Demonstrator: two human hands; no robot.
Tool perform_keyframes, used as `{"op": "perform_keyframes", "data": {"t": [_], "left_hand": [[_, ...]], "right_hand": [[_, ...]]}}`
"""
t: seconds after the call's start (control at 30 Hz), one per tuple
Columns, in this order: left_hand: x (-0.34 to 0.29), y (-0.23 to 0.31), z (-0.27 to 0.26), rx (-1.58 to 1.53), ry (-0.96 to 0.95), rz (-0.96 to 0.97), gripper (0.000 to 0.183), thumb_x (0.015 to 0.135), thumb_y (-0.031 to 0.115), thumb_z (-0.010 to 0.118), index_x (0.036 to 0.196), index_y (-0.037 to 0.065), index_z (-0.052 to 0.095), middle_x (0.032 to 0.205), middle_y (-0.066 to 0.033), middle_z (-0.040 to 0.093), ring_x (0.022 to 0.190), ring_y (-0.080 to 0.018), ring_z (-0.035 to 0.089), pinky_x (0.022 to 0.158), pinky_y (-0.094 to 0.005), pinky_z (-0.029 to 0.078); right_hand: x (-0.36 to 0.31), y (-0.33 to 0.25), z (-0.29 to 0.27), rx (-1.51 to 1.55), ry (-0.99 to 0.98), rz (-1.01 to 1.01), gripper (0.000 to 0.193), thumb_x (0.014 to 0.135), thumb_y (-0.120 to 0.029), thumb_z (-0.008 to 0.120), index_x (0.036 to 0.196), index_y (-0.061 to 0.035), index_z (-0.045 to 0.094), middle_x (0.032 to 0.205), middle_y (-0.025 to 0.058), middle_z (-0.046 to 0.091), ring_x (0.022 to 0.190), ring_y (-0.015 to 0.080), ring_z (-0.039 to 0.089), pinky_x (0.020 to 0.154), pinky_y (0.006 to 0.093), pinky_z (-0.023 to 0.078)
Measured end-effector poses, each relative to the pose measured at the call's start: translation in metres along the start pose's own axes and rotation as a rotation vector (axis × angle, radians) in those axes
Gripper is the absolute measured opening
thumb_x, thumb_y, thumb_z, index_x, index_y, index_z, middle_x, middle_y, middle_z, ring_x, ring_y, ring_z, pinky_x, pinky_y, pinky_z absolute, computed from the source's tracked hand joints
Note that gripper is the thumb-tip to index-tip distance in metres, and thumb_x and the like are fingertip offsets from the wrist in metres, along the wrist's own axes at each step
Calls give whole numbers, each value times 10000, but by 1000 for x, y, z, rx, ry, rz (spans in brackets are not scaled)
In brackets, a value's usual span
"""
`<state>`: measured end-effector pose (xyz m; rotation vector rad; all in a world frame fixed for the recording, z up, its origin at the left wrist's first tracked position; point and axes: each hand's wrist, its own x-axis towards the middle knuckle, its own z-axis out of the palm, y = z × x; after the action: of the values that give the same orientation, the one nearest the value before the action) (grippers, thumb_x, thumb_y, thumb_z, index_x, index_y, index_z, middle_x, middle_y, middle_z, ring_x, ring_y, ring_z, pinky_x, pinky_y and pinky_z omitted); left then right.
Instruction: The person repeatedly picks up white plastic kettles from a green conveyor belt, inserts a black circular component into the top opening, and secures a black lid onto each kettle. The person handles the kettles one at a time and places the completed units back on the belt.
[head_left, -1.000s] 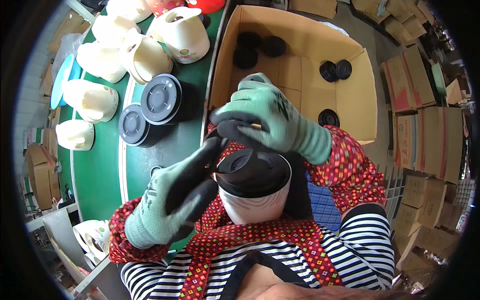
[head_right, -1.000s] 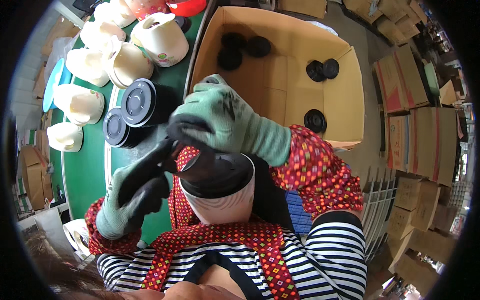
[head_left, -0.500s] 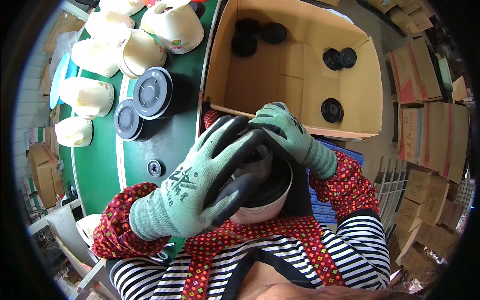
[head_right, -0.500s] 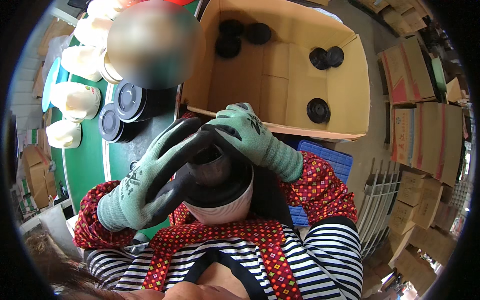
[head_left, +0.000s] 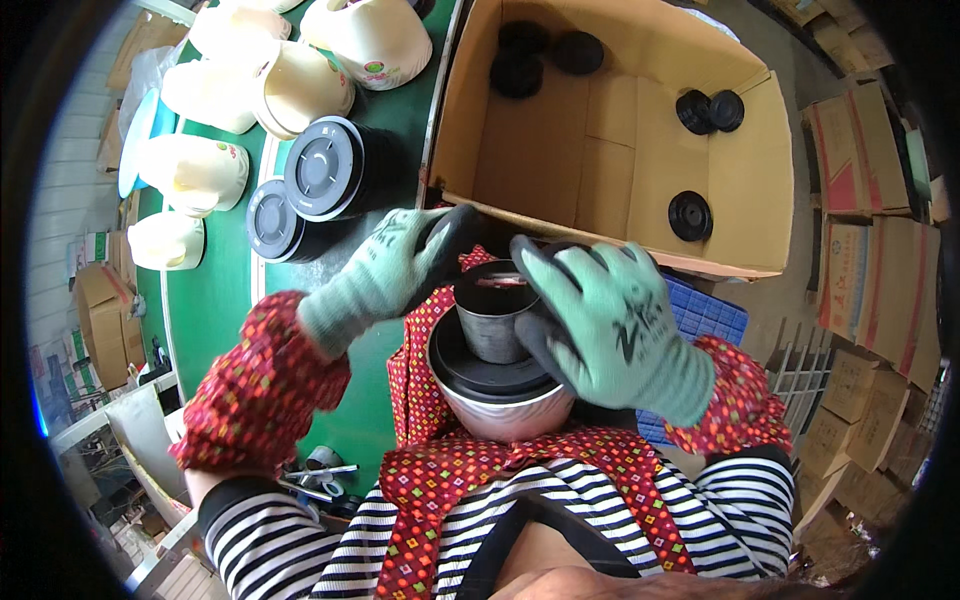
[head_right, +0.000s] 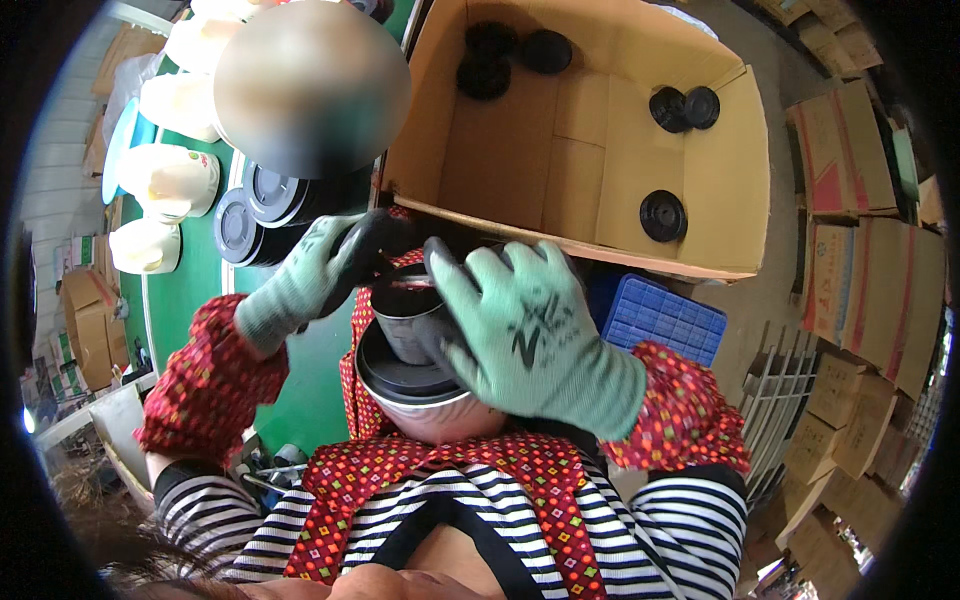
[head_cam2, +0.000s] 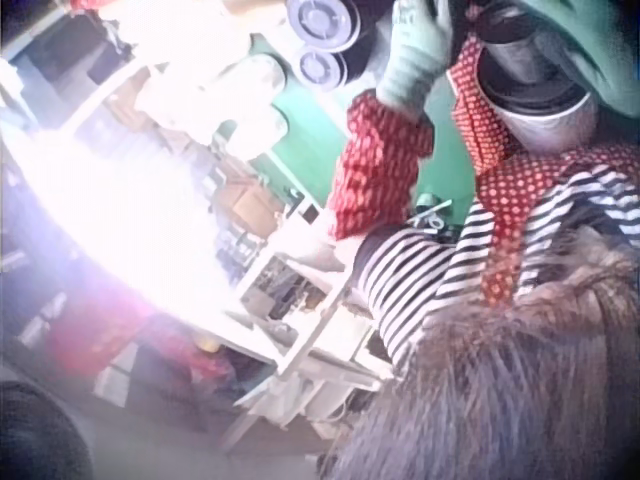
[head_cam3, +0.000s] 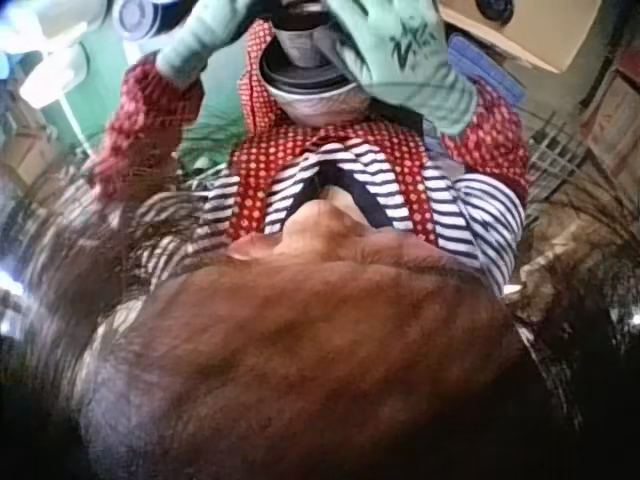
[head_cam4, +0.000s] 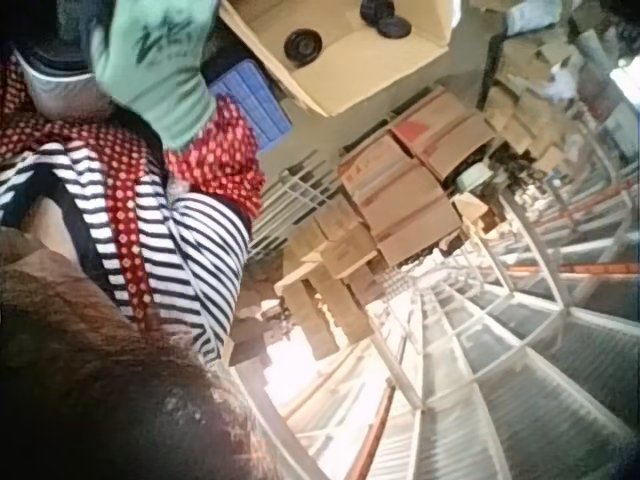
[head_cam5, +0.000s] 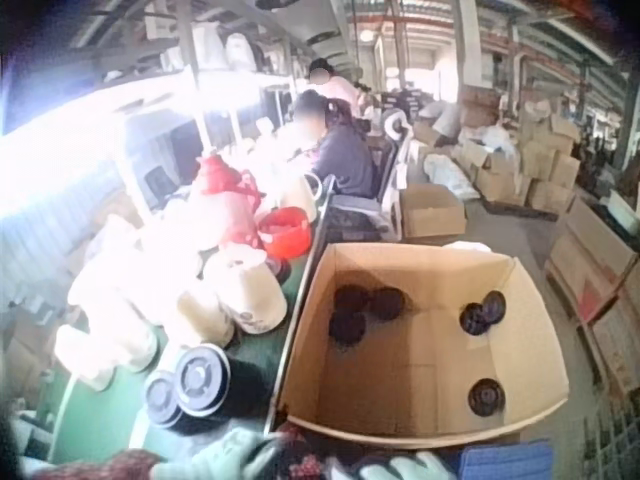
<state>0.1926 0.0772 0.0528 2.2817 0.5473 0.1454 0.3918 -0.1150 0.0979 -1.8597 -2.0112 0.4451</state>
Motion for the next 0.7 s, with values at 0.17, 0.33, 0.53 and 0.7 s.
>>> {"op": "perform_keyframes", "data": {"t": [0.17,0.33,0.53,0.7], "left_hand": [[36,-52,43,-21,91,456,329,1072,206,544,1269,-28,664,1134,-187,759,1044,-373,709,951,-443,542],[67,-74,84,125,376,779,354,976,130,639,1291,-33,633,1138,-152,754,938,-345,708,822,-438,563],[21,-54,17,-249,171,116,239,1019,153,690,1187,-17,690,1047,-147,714,886,-196,671,805,-327,532],[-86,-59,-4,-149,412,-159,176,956,183,758,978,9,732,773,-167,703,637,-181,638,637,-344,513]], "right_hand": [[-2,-32,-29,-228,-181,-59,782,892,-467,659,1439,81,551,1162,284,612,851,330,620,734,459,471],[14,-62,-25,-489,-323,-51,754,937,-490,589,1369,128,561,1000,243,609,850,303,575,708,459,451],[10,-35,-30,-131,51,-162,646,900,-435,677,1338,36,618,1280,252,596,1126,369,587,1021,532,418],[-24,-20,-14,134,71,-152,848,802,-516,832,1464,-50,581,1465,233,543,1367,438,510,1162,588,359]]}}
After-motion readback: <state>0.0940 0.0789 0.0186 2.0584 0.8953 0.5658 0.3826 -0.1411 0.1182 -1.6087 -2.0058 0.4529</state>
